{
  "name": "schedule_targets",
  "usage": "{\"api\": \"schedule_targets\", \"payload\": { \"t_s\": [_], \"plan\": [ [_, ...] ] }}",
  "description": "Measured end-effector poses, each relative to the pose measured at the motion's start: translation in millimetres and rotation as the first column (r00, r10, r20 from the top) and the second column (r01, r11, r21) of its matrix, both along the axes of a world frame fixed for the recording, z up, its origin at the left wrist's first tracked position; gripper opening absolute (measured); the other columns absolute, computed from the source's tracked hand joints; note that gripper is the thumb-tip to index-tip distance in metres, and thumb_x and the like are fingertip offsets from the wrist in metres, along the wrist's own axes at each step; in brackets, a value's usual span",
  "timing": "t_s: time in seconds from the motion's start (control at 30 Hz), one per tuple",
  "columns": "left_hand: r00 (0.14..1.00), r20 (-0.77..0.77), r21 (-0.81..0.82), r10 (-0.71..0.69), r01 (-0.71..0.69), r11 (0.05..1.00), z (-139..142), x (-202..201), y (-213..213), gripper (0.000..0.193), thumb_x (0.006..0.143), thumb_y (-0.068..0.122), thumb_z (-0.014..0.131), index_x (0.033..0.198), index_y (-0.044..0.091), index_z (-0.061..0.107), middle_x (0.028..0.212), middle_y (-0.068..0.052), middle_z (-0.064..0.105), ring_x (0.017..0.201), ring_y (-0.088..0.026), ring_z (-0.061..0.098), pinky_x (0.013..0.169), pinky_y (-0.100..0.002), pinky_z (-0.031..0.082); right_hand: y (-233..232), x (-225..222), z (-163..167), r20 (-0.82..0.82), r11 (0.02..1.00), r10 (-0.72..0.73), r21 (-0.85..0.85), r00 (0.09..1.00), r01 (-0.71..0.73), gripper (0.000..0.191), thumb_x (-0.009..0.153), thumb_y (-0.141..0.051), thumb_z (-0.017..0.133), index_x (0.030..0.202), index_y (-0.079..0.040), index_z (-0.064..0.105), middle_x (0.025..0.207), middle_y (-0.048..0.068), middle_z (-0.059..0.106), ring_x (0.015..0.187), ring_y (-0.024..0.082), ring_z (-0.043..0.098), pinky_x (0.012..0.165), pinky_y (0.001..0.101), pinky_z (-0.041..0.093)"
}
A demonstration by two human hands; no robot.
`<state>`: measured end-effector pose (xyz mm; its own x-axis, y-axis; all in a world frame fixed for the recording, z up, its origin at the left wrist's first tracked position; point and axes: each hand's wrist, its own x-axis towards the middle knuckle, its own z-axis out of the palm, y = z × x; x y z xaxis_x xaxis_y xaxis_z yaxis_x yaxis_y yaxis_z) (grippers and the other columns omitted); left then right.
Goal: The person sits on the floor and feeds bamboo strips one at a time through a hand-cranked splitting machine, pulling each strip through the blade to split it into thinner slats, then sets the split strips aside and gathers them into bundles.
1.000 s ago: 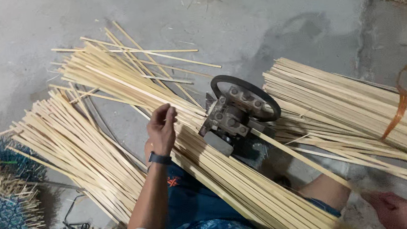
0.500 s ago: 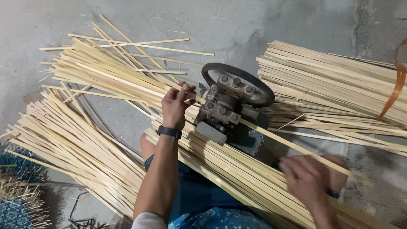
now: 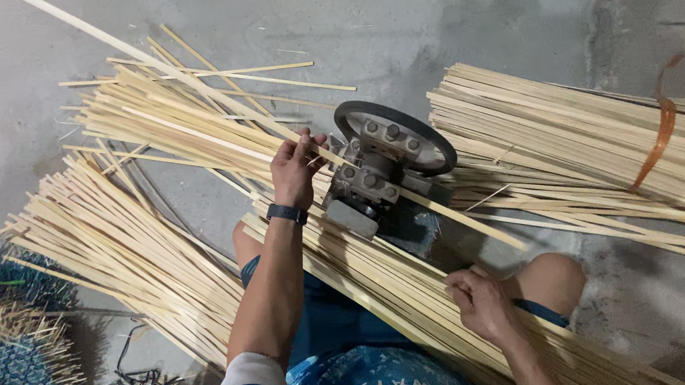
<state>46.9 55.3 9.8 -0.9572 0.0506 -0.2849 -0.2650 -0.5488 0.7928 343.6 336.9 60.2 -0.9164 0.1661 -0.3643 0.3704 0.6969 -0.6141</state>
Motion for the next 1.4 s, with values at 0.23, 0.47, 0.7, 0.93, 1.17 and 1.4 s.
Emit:
{"api": "schedule_targets", "payload": {
  "t_s": [0.23,0.47,0.7,0.93,1.17,1.4],
  "plan": [
    [1.000,-0.005,-0.036,0.025,-0.025,0.999,6,-5,-7,0.025,0.103,0.022,0.062,0.123,0.006,0.062,0.104,-0.011,0.075,0.092,-0.021,0.073,0.079,-0.037,0.062,27,10,36,-0.031,0.999,-0.017,0.048,0.999,0.019,0.018,0.087,-0.020,0.072,0.099,-0.008,0.076,0.095,0.007,0.077,0.081,0.022,0.076,0.074,0.0365,0.058],
    [0.966,0.058,0.007,0.251,-0.252,0.968,33,-24,-43,0.022,0.103,0.027,0.055,0.122,0.016,0.056,0.084,-0.004,0.061,0.076,-0.018,0.066,0.065,-0.039,0.063,135,70,19,0.043,0.985,-0.166,0.045,0.985,0.164,0.018,0.091,-0.019,0.073,0.104,-0.011,0.084,0.097,0.009,0.085,0.083,0.019,0.076,0.082,0.0349,0.063],
    [0.949,0.095,0.024,0.300,-0.303,0.953,21,-15,-57,0.035,0.102,0.040,0.059,0.123,0.013,0.063,0.069,-0.002,0.051,0.056,-0.011,0.049,0.044,-0.025,0.039,224,117,-7,-0.141,0.924,-0.230,0.278,0.963,0.262,0.024,0.091,-0.026,0.073,0.109,-0.013,0.083,0.089,0.012,0.079,0.078,0.026,0.076,0.077,0.0395,0.061],
    [0.987,0.098,-0.218,0.125,-0.102,0.971,5,1,-32,0.034,0.096,0.032,0.078,0.109,0.005,0.062,0.094,-0.011,0.076,0.056,-0.005,0.049,0.043,-0.021,0.036,162,53,4,-0.272,0.955,-0.039,0.273,0.961,0.116,0.028,0.092,-0.031,0.073,0.112,-0.013,0.078,0.111,0.009,0.078,0.086,0.021,0.077,0.077,0.0341,0.062],
    [1.000,0.023,-0.183,0.001,0.003,0.983,14,10,-11,0.031,0.101,0.035,0.068,0.103,0.005,0.062,0.096,-0.011,0.078,0.064,-0.006,0.050,0.045,-0.021,0.039,36,-6,4,-0.321,0.906,0.230,0.415,0.919,-0.082,0.024,0.094,-0.033,0.078,0.113,-0.020,0.080,0.097,0.003,0.076,0.082,0.015,0.069,0.075,0.0365,0.057],
    [1.000,-0.022,-0.115,-0.019,0.016,0.993,16,6,-6,0.028,0.103,0.035,0.064,0.100,0.007,0.061,0.099,-0.006,0.076,0.066,-0.006,0.050,0.048,-0.021,0.038,-9,-13,-1,-0.112,0.994,-0.098,-0.048,0.989,0.093,0.016,0.090,-0.019,0.073,0.099,-0.007,0.078,0.094,0.009,0.075,0.081,0.021,0.073,0.072,0.0367,0.059]
  ]
}}
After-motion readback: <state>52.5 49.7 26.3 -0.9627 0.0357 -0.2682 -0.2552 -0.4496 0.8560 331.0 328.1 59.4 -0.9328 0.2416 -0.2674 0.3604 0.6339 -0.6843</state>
